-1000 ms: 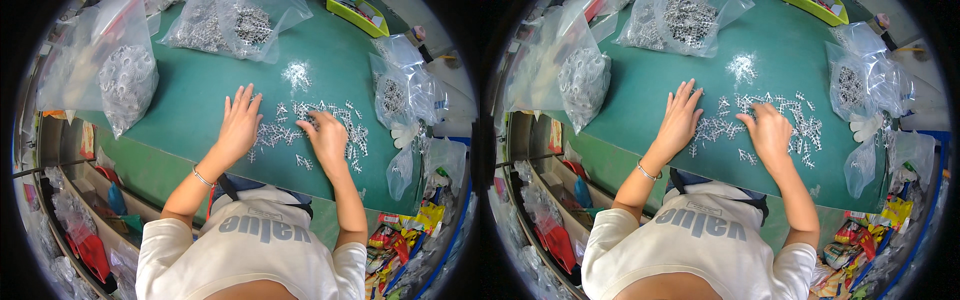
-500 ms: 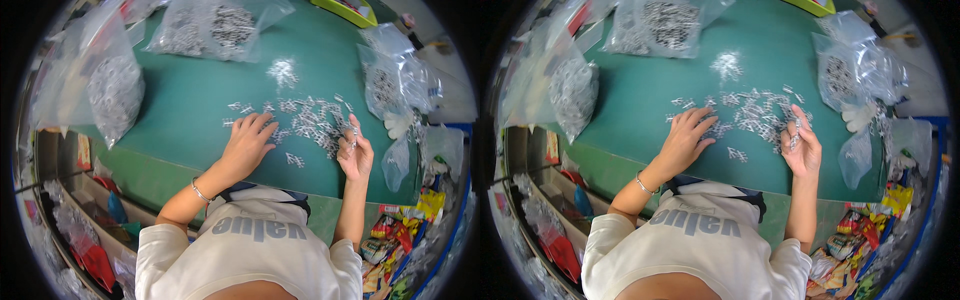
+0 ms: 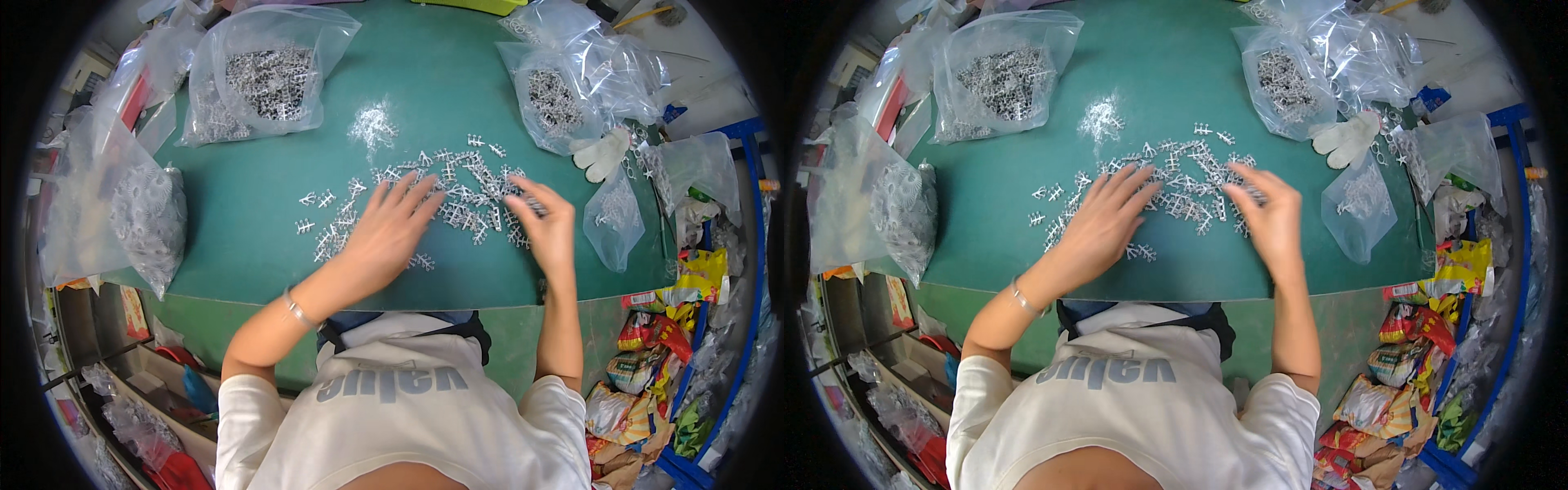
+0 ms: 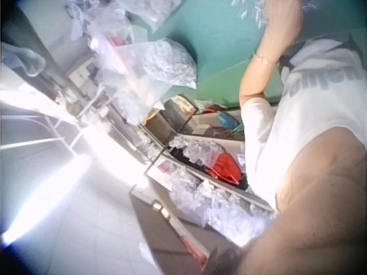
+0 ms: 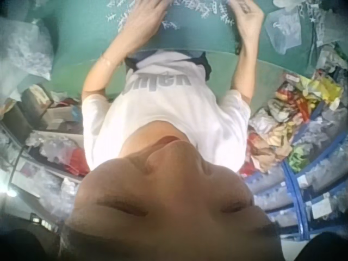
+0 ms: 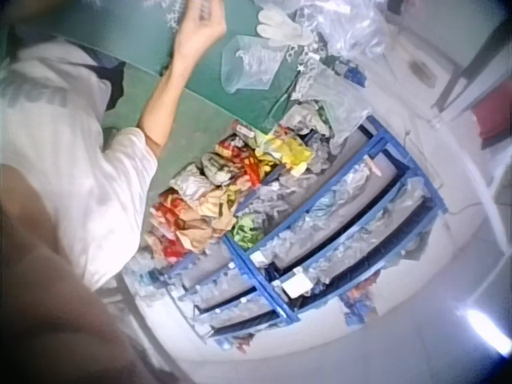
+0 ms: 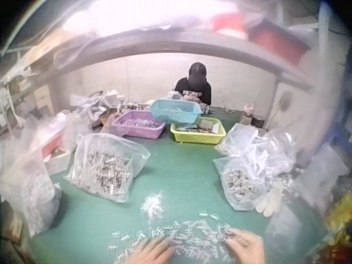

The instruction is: The person is assembling decorative metal objects by hand, picking small silver star-shaped pieces from a pile and inserting them into slots on a circular metal base.

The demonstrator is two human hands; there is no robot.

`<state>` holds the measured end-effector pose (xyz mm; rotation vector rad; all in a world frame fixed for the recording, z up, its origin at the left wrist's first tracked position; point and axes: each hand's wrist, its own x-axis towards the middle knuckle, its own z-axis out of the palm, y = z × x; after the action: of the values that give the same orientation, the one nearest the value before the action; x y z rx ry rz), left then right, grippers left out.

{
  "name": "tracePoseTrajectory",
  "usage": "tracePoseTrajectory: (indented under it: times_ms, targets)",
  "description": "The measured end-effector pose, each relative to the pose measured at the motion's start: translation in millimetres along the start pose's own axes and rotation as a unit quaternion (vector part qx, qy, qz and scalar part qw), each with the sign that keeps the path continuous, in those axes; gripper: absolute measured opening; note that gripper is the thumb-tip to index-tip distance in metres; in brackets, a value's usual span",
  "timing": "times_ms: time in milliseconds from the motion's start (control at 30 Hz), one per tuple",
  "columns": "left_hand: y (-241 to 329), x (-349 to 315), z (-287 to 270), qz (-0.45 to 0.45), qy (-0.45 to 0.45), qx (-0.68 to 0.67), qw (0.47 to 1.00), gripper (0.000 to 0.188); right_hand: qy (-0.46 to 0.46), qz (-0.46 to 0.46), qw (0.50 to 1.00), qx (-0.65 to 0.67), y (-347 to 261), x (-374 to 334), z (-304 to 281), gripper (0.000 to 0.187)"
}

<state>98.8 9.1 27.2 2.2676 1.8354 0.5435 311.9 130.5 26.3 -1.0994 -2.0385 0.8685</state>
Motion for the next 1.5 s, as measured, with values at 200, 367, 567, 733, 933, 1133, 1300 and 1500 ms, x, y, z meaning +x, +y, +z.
tracePoseTrajectory:
  times_ms: [200, 367, 567, 733, 933, 1133, 1300, 1500]
  targets:
    - [-14, 17, 18, 0.009, -0.077, 0.075, 0.994, 0.047, -0.024, 0.013, 0.986, -0.164, 16, 0, -12, 0.017]
    - [-10, 5, -11, -0.015, -0.034, 0.044, 0.998, 0.039, -0.062, 0.078, 0.987, -0.130, 26, -2, -44, 0.018]
    - [6, 52, 25, 0.109, 0.010, -0.125, 0.986, 0.034, -0.098, -0.085, 0.969, -0.212, 5, 26, -8, 0.018]
    - [-7, 31, 22, 0.037, 0.026, -0.184, 0.982, 0.028, -0.102, -0.016, 0.964, -0.243, 18, 13, -30, 0.010]
    - [-18, 27, 15, -0.086, 0.131, -0.197, 0.968, 0.029, -0.075, -0.018, 0.994, -0.081, 6, -6, -27, 0.020]
    - [-3, 30, 11, -0.086, 0.102, -0.044, 0.990, 0.033, -0.102, -0.029, 0.979, -0.174, 2, -16, -6, 0.018]
    - [19, 33, 12, -0.050, 0.110, -0.239, 0.963, 0.034, -0.096, 0.127, 0.975, 0.156, 3, -21, -16, 0.009]
    - [41, 37, 17, -0.025, 0.119, -0.350, 0.929, 0.032, -0.080, 0.122, 0.962, 0.230, -11, -32, -10, 0.007]
